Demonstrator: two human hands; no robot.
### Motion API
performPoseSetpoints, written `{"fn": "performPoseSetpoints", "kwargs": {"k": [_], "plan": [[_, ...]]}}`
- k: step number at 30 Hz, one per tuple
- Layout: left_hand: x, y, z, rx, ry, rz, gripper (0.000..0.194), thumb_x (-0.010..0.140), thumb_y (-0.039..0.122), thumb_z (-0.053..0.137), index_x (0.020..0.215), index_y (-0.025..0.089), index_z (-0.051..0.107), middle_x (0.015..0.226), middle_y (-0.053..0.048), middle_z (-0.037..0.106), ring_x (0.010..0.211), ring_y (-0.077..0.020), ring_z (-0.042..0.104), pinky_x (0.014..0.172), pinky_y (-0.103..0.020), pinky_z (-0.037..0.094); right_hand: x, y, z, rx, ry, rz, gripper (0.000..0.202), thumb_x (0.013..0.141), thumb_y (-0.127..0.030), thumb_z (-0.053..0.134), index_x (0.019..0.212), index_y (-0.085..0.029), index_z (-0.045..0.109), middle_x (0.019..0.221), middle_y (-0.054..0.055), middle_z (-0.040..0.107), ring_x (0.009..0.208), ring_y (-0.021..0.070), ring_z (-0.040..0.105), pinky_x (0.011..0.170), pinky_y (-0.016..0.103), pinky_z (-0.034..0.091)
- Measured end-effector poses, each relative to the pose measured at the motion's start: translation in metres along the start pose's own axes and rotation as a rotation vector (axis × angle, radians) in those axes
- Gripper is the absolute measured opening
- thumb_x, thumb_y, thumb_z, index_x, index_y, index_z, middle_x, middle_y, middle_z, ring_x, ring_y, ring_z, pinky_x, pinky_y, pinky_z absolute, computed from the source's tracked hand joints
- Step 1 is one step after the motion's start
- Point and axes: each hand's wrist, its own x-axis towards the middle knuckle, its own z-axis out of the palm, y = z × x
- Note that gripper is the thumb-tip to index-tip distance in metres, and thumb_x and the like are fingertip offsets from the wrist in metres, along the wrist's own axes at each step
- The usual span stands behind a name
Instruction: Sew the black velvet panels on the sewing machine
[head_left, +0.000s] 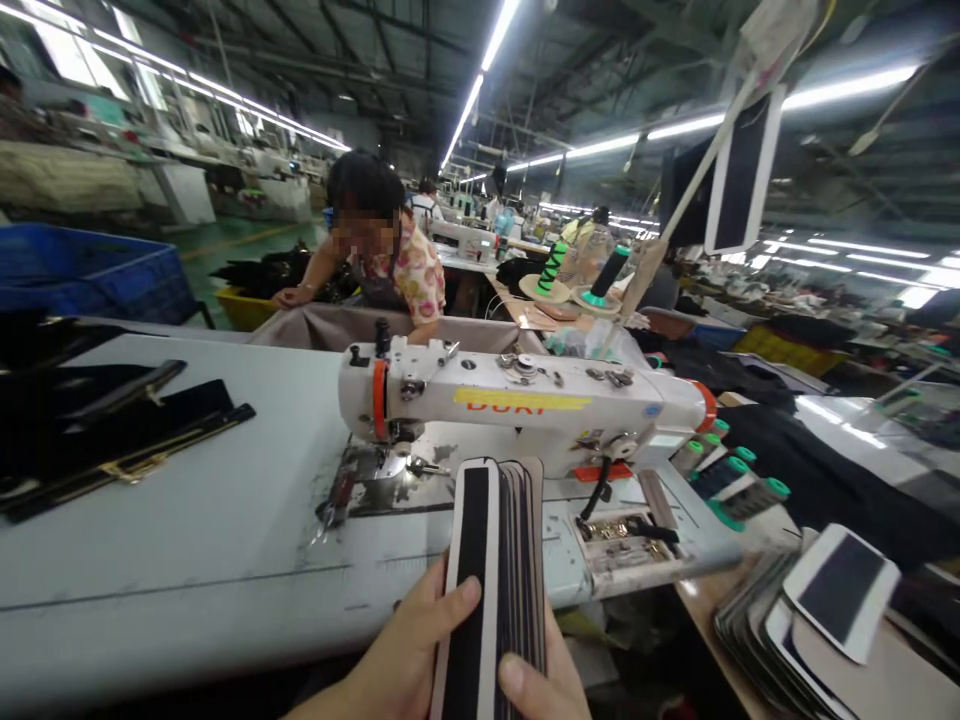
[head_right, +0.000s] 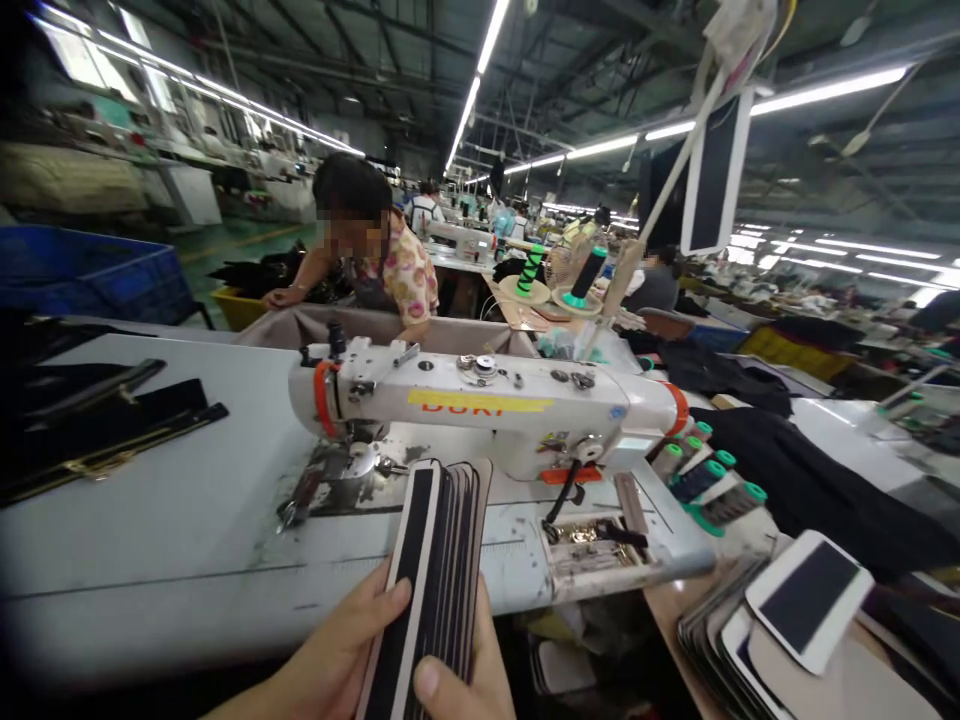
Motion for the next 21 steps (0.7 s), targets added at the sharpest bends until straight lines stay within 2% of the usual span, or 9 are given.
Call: {"fn": "performPoseSetpoints", "kwargs": {"k": [3, 5, 8, 11, 13, 16, 19, 21], "plan": [[-0.002, 0.0, -0.007, 0.037, -0.003, 0.133, 0.065, 0.087, 0.03, 0.07, 0.146, 0.027, 0.04, 0.138, -0.01, 0.055, 0.124, -0.0272, 0.054, 0.108, -0.039, 0.039, 0.01, 0.009, -0.005, -0.238, 0.038, -0.141, 0.096, 0.069, -0.063, 0.071, 0.147, -0.023, 0.032, 0.132, 0.015, 0.061, 0.119, 0.0352, 0.06, 0.098, 0.051, 0.049], [-0.003, 0.0, -0.008, -0.007, -0.024, 0.089, 0.066, 0.089, 0.035, 0.068, 0.148, 0.028, 0.038, 0.138, -0.01, 0.055, 0.125, -0.0279, 0.054, 0.108, -0.04, 0.039, 0.015, 0.012, -0.01, -0.496, 0.073, -0.253, 0.092, 0.075, -0.062, 0.067, 0.149, -0.023, 0.029, 0.14, 0.015, 0.054, 0.126, 0.0339, 0.054, 0.103, 0.049, 0.047], [-0.004, -0.001, -0.009, -0.086, -0.082, -0.023, 0.074, 0.08, 0.038, 0.076, 0.145, 0.024, 0.043, 0.13, -0.013, 0.061, 0.122, -0.0324, 0.057, 0.106, -0.043, 0.041, 0.018, 0.018, -0.013, -0.926, 0.117, -0.426, 0.082, 0.082, -0.053, 0.063, 0.152, -0.026, 0.029, 0.15, 0.012, 0.043, 0.136, 0.0346, 0.043, 0.109, 0.051, 0.041], [-0.003, 0.001, -0.012, -0.099, -0.084, -0.034, 0.079, 0.07, 0.034, 0.085, 0.14, 0.021, 0.05, 0.126, -0.014, 0.063, 0.122, -0.0349, 0.057, 0.107, -0.043, 0.04, 0.016, 0.022, -0.009, -1.175, 0.14, -0.494, 0.08, 0.083, -0.046, 0.063, 0.153, -0.029, 0.027, 0.155, 0.009, 0.034, 0.137, 0.037, 0.04, 0.107, 0.056, 0.042], [-0.002, 0.002, -0.015, -0.119, -0.096, -0.012, 0.08, 0.067, 0.034, 0.087, 0.137, 0.019, 0.052, 0.124, -0.014, 0.065, 0.121, -0.0356, 0.058, 0.108, -0.044, 0.039, 0.013, 0.022, -0.004, -1.218, 0.148, -0.481, 0.083, 0.082, -0.043, 0.064, 0.154, -0.03, 0.026, 0.156, 0.008, 0.034, 0.134, 0.0385, 0.044, 0.103, 0.056, 0.046], [-0.002, 0.002, -0.022, -0.127, -0.111, -0.017, 0.079, 0.066, 0.03, 0.086, 0.137, 0.018, 0.052, 0.117, -0.015, 0.068, 0.113, -0.0362, 0.063, 0.103, -0.045, 0.044, 0.009, 0.015, 0.001, -1.184, 0.172, -0.43, 0.075, 0.086, -0.043, 0.058, 0.154, -0.03, 0.029, 0.152, 0.007, 0.04, 0.126, 0.0386, 0.054, 0.098, 0.055, 0.05], [-0.004, 0.002, -0.032, -0.097, -0.041, -0.057, 0.075, 0.071, 0.025, 0.08, 0.138, 0.015, 0.048, 0.11, -0.017, 0.071, 0.1, -0.0354, 0.069, 0.089, -0.046, 0.052, 0.006, 0.002, 0.005, -1.098, 0.195, -0.366, 0.059, 0.094, -0.044, 0.046, 0.15, -0.029, 0.038, 0.144, 0.007, 0.051, 0.118, 0.035, 0.061, 0.094, 0.049, 0.054], [-0.006, 0.002, -0.038, -0.077, 0.017, -0.068, 0.071, 0.073, 0.026, 0.077, 0.137, 0.015, 0.048, 0.106, -0.017, 0.072, 0.093, -0.0347, 0.071, 0.083, -0.045, 0.055, 0.005, -0.006, 0.007, -1.023, 0.196, -0.339, 0.053, 0.096, -0.048, 0.042, 0.146, -0.028, 0.045, 0.139, 0.006, 0.057, 0.119, 0.0315, 0.061, 0.095, 0.044, 0.054]]}}
